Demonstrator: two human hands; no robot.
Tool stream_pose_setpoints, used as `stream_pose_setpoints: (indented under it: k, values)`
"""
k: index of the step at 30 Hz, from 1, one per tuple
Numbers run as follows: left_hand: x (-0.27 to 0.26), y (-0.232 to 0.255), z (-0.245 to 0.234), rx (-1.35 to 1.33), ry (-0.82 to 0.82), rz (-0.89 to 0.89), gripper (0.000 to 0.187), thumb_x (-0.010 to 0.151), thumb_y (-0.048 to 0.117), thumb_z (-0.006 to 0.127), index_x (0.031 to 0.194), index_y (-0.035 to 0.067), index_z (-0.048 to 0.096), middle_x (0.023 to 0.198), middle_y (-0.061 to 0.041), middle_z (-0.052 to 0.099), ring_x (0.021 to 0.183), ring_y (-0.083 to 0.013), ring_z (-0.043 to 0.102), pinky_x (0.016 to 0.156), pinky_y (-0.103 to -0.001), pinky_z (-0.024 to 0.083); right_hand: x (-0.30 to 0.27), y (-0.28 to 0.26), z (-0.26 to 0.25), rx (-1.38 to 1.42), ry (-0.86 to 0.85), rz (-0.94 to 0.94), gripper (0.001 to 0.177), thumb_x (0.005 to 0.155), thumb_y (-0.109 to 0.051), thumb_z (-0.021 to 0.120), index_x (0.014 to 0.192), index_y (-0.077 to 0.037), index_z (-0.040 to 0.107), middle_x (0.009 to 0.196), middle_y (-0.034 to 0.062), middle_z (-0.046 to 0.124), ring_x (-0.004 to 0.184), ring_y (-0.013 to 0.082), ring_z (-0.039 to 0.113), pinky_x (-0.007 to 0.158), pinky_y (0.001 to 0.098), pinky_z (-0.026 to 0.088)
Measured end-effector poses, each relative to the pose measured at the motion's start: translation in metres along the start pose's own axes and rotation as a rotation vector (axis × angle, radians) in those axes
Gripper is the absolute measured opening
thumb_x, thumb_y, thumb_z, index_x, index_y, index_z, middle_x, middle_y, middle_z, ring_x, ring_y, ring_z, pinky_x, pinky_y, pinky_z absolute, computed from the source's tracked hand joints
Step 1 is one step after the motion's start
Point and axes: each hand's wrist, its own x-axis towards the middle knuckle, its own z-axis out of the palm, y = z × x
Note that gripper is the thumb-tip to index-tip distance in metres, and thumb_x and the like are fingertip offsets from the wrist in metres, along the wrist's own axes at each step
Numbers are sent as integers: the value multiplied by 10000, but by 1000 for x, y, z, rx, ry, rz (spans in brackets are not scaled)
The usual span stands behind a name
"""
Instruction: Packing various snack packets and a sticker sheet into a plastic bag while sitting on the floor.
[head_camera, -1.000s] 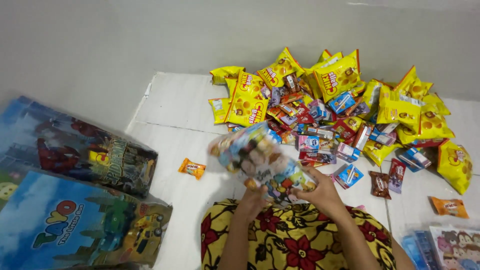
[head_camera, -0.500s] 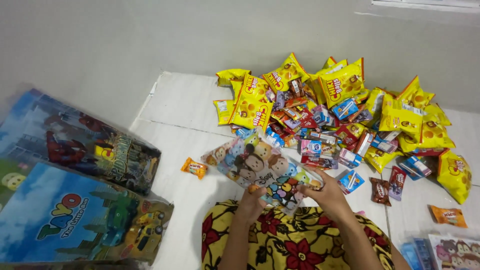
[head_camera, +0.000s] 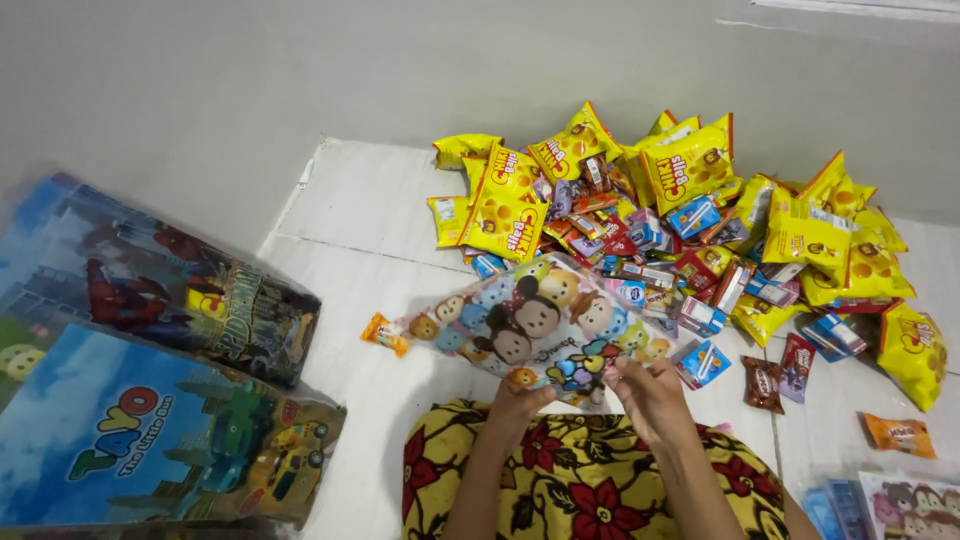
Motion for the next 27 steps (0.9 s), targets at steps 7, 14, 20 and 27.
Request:
stream_pose_setpoints:
  k: [7, 14, 20, 27]
  values:
    - [5, 10, 4, -244, 233, -155, 851, 771, 77, 814, 1543, 109, 458, 1521, -120, 557, 1400, -347, 541, 1100, -539, 466, -24, -27, 80, 74, 190, 298, 941, 674, 327, 541, 1518, -70, 420, 1300, 207, 439, 1213, 379, 480, 1077, 571, 484]
    - [-1, 13, 4, -196, 368, -227, 1091, 760, 94, 824, 1631, 142, 169, 1639, -142, 399, 1473, -353, 457, 1179, -530, 430, -15, -31, 54, -144, 171, 313, 937, 682, 167, 703, 1530, -86, 398, 1206, 300, 613, 1208, 383, 589, 1129, 522, 447]
    - [17, -39, -42, -408, 160, -33, 885, 788, 131, 828, 1563, 196, 406, 1149, -44, 614, 1081, -188, 607, 825, -317, 506, -8, -39, 44, -353, 134, 328, 958, 671, -94, 797, 1558, -66, 435, 1178, 277, 707, 1166, 383, 666, 1119, 535, 436]
    - [-6, 36, 13, -242, 352, -52, 1091, 704, 203, 840, 1641, 169, 284, 1437, -99, 586, 1289, -312, 597, 980, -493, 556, -4, -63, 59, -855, 100, 438, 1005, 673, -391, 794, 1575, -158, 416, 1495, 144, 584, 1372, 332, 554, 1187, 540, 378]
